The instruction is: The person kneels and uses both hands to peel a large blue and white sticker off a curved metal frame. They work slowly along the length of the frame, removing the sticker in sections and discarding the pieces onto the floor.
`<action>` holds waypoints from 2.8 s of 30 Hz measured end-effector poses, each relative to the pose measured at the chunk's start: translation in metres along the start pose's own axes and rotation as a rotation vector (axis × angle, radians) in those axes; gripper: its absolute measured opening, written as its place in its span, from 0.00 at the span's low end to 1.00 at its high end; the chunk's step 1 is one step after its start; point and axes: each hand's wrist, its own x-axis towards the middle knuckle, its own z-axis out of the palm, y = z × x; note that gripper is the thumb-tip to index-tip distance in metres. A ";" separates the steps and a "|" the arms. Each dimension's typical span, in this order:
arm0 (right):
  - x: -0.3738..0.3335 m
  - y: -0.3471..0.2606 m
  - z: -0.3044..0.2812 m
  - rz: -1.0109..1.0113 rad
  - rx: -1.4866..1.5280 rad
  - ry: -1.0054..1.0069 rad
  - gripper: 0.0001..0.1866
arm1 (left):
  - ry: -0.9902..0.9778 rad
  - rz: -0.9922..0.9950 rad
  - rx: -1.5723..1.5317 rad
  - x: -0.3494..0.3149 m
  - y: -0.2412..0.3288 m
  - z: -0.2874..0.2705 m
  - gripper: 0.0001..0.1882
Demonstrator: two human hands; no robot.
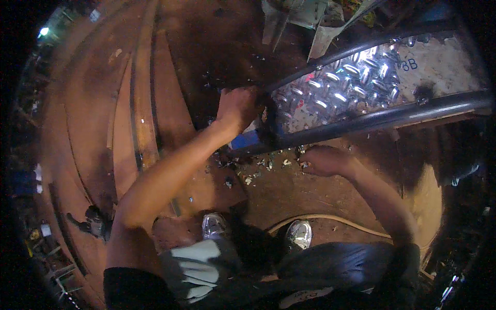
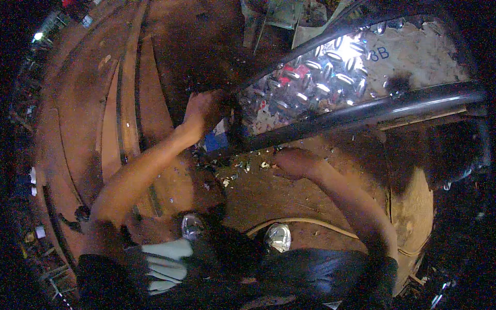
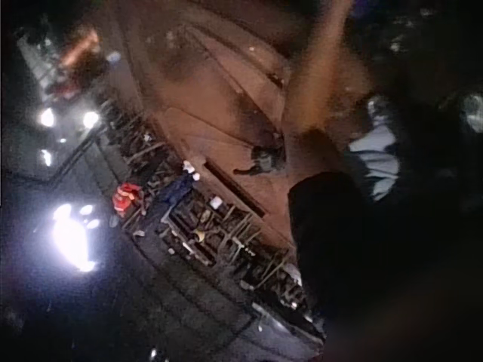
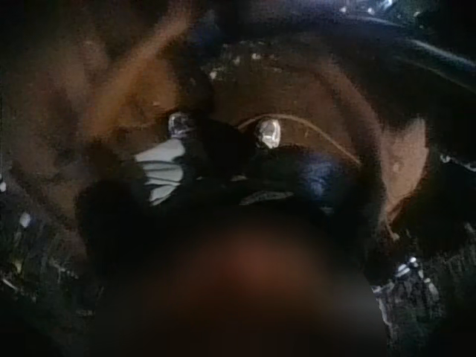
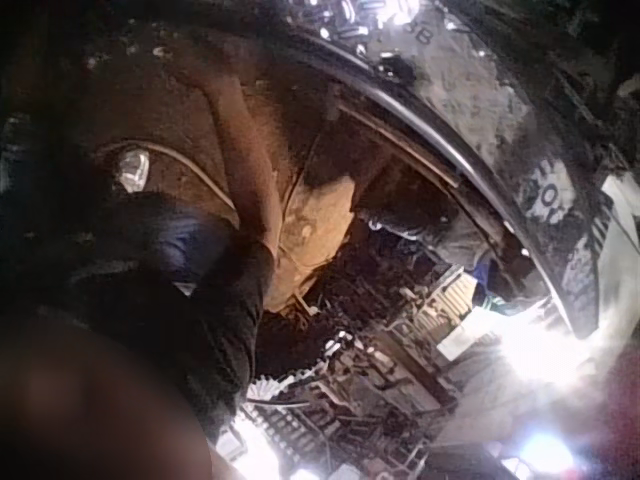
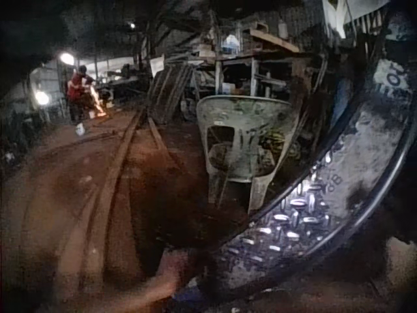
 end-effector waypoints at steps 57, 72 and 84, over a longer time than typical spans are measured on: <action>-0.002 0.147 0.087 0.039 0.338 -0.018 0.13 | -0.235 -0.300 -0.374 -0.141 -0.114 0.072 0.14; 0.003 0.157 0.099 0.024 0.006 -0.097 0.15 | 0.139 -0.175 -0.455 -0.096 -0.103 0.091 0.21; 0.005 0.157 0.093 0.088 1.594 -0.148 0.17 | -0.307 -0.311 -0.244 -0.106 -0.108 0.079 0.12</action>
